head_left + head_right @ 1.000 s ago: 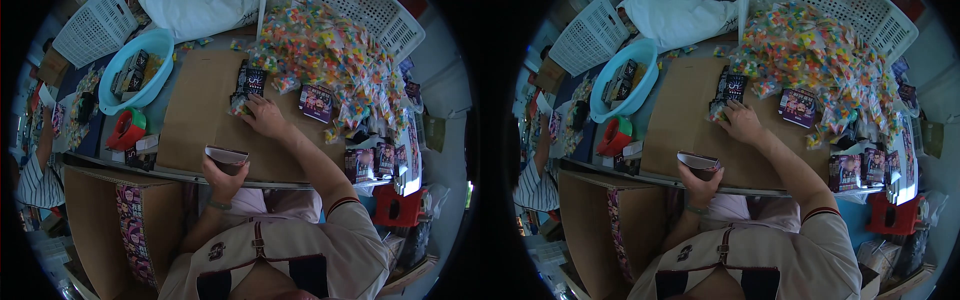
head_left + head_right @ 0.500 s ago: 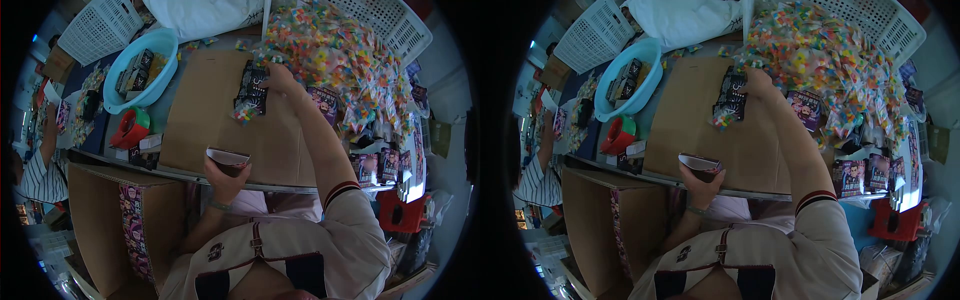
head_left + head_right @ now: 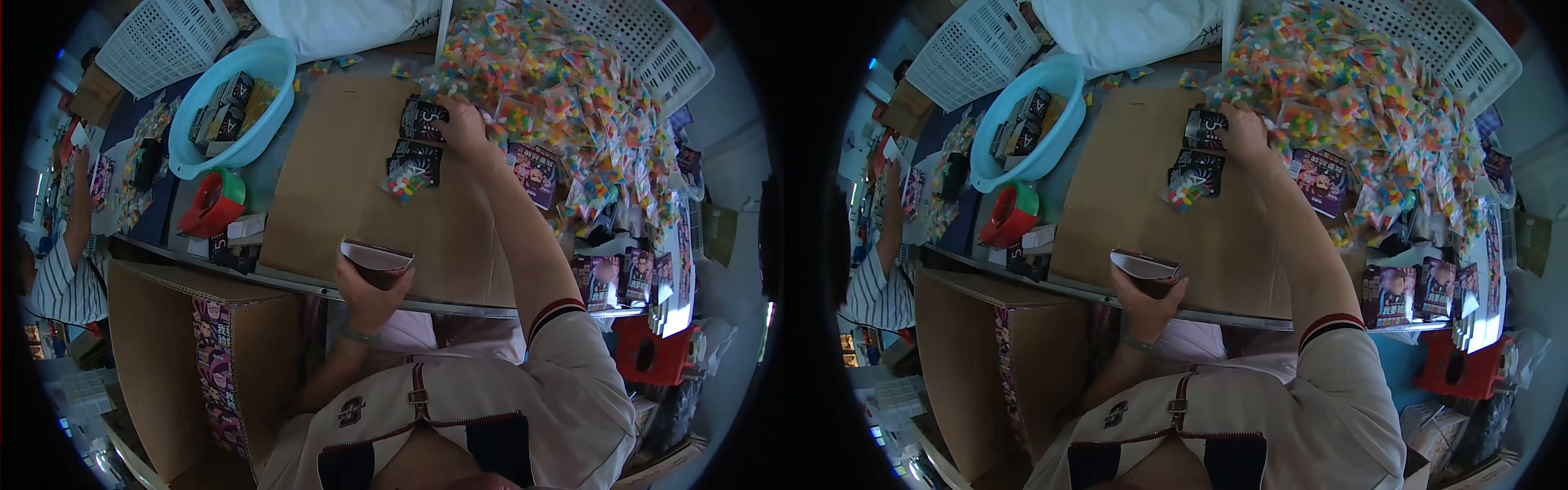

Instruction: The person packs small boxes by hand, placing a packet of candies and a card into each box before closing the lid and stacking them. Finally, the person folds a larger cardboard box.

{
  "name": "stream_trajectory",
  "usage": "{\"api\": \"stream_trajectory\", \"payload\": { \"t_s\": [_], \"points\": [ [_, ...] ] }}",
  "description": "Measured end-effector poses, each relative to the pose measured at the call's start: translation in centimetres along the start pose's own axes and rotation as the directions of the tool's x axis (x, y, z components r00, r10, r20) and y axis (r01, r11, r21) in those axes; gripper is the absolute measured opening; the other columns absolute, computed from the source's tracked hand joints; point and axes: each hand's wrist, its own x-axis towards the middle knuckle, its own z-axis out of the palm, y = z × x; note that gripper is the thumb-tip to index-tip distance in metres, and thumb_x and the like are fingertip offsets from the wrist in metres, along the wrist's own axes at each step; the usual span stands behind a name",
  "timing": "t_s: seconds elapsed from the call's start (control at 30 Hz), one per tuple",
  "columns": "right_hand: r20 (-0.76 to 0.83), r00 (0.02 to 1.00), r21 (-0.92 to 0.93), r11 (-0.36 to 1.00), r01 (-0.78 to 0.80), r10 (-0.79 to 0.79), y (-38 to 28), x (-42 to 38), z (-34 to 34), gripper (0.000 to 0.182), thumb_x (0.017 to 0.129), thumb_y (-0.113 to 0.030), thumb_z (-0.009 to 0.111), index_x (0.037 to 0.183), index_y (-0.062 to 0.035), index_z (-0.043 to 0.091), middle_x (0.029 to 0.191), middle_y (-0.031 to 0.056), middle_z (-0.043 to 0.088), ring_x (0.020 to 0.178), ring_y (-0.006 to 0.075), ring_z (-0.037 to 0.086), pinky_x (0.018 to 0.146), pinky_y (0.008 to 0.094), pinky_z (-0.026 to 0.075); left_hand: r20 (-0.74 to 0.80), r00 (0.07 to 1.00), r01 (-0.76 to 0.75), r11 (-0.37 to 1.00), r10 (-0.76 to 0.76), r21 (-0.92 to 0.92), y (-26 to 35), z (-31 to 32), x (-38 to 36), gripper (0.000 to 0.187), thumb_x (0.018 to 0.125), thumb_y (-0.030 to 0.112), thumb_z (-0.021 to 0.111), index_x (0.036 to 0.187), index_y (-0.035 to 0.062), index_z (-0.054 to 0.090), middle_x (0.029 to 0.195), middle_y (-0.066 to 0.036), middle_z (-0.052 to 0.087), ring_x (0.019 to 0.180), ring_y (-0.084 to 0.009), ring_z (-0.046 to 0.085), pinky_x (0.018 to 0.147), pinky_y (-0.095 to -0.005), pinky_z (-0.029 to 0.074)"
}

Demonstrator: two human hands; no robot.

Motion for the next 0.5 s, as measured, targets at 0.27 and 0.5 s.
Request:
{"api": "stream_trajectory", "payload": {
  "t_s": [0.27,0.5],
  "points": [
    [0.002,0.997,0.085,0.993,0.081,-0.081,0.0,-2.1,0.3,0.040,0.072,-0.002,0.061,0.111,-0.0110,0.067,0.098,0.0200,0.067,0.093,0.0374,0.064,0.081,0.0468,0.051,0.000,1.000,0.021,1.000,-0.021,-0.003,0.5,-0.1,0.2,0.106,0.058,0.031,0.088,0.136,-0.0098,0.029,0.118,-0.023,0.047,0.108,-0.0375,0.050,0.092,-0.0456,0.042],
    [-0.029,0.993,0.018,0.993,0.113,-0.113,-0.9,-4.7,0.6,0.038,0.073,-0.002,0.061,0.110,-0.0103,0.067,0.096,0.0169,0.068,0.089,0.0361,0.065,0.076,0.0456,0.052,0.008,1.000,-0.006,1.000,0.006,-0.008,-0.1,0.0,0.0,0.104,0.059,0.030,0.087,0.135,-0.0110,0.029,0.117,-0.024,0.048,0.108,-0.0381,0.050,0.091,-0.0463,0.042]
  ]
}}
